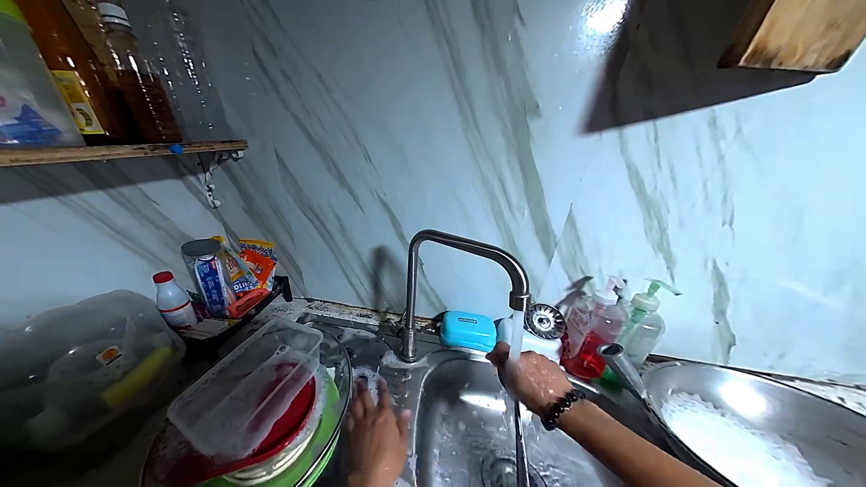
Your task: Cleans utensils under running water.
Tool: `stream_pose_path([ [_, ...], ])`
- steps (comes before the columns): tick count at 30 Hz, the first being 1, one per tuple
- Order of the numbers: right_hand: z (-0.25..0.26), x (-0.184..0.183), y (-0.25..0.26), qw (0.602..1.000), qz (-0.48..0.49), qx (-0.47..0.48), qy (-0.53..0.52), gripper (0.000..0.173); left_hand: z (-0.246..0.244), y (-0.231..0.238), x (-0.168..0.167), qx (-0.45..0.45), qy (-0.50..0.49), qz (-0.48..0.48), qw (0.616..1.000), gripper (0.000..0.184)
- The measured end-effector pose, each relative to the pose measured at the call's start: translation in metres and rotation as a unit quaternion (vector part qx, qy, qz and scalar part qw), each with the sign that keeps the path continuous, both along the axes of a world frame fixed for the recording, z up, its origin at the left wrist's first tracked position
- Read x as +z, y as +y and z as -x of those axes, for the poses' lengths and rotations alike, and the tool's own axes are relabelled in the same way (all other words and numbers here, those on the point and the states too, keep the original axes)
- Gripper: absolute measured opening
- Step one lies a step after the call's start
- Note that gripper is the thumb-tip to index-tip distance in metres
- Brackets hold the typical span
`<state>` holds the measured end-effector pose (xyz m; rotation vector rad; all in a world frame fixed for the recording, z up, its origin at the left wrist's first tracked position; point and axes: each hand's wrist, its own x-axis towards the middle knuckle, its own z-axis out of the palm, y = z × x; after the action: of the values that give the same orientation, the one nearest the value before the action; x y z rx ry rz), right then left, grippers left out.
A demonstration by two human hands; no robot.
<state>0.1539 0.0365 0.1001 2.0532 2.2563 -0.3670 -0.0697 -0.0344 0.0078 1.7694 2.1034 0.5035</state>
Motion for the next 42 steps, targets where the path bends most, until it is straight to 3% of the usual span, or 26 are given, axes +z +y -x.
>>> stream_pose_path([
  [3,0.002,-0.002,0.003,1.000,0.019,0.005,-0.007,0.053,0.010,0.003,0.002,-0.003,0.122,0.126,0.984,0.066],
  [5,0.004,-0.008,0.009,0.998,0.058,0.037,0.010,0.055,0.001,0.000,-0.007,-0.026,0.162,0.157,0.974,0.060],
  [7,0.011,-0.008,0.009,0.992,0.094,0.081,0.012,0.055,-0.010,-0.006,-0.010,-0.032,0.181,0.154,0.971,0.057],
  [12,0.022,-0.004,0.007,0.977,0.127,0.164,-0.053,0.036,-0.027,-0.011,0.017,-0.043,0.156,0.171,0.972,0.062],
  [15,0.019,0.004,0.006,0.977,0.124,0.171,-0.037,0.035,-0.030,-0.009,0.033,-0.037,0.049,0.185,0.981,0.075],
  [18,0.010,0.014,0.001,0.979,0.105,0.170,0.037,0.053,-0.034,-0.016,0.045,-0.036,-0.115,0.131,0.984,0.081],
  [20,0.007,0.026,-0.005,0.977,0.102,0.171,0.076,0.054,-0.046,-0.020,0.040,-0.037,-0.210,0.076,0.974,0.079],
  [22,0.003,0.033,-0.007,0.975,0.086,0.173,0.111,0.046,-0.064,-0.024,0.026,-0.030,-0.318,-0.002,0.948,0.076],
  [26,-0.005,0.040,-0.009,0.982,0.027,0.138,0.127,0.030,-0.104,-0.014,0.004,0.000,-0.543,-0.051,0.838,0.077],
  [31,-0.023,0.053,-0.023,0.994,-0.001,0.075,0.079,0.031,-0.132,0.019,-0.013,-0.050,-0.602,-0.013,0.797,0.077],
  [34,-0.050,0.062,-0.035,0.995,-0.031,0.050,0.081,0.030,-0.144,0.030,-0.026,-0.069,-0.612,-0.007,0.788,0.062],
  [39,-0.129,0.096,-0.057,0.979,-0.169,-0.012,0.111,0.024,-0.152,0.040,-0.039,-0.114,-0.610,-0.002,0.784,0.052],
  [42,-0.191,0.131,-0.076,0.967,-0.195,-0.119,0.114,0.026,-0.157,0.045,-0.045,-0.145,-0.625,-0.018,0.767,0.041],
])
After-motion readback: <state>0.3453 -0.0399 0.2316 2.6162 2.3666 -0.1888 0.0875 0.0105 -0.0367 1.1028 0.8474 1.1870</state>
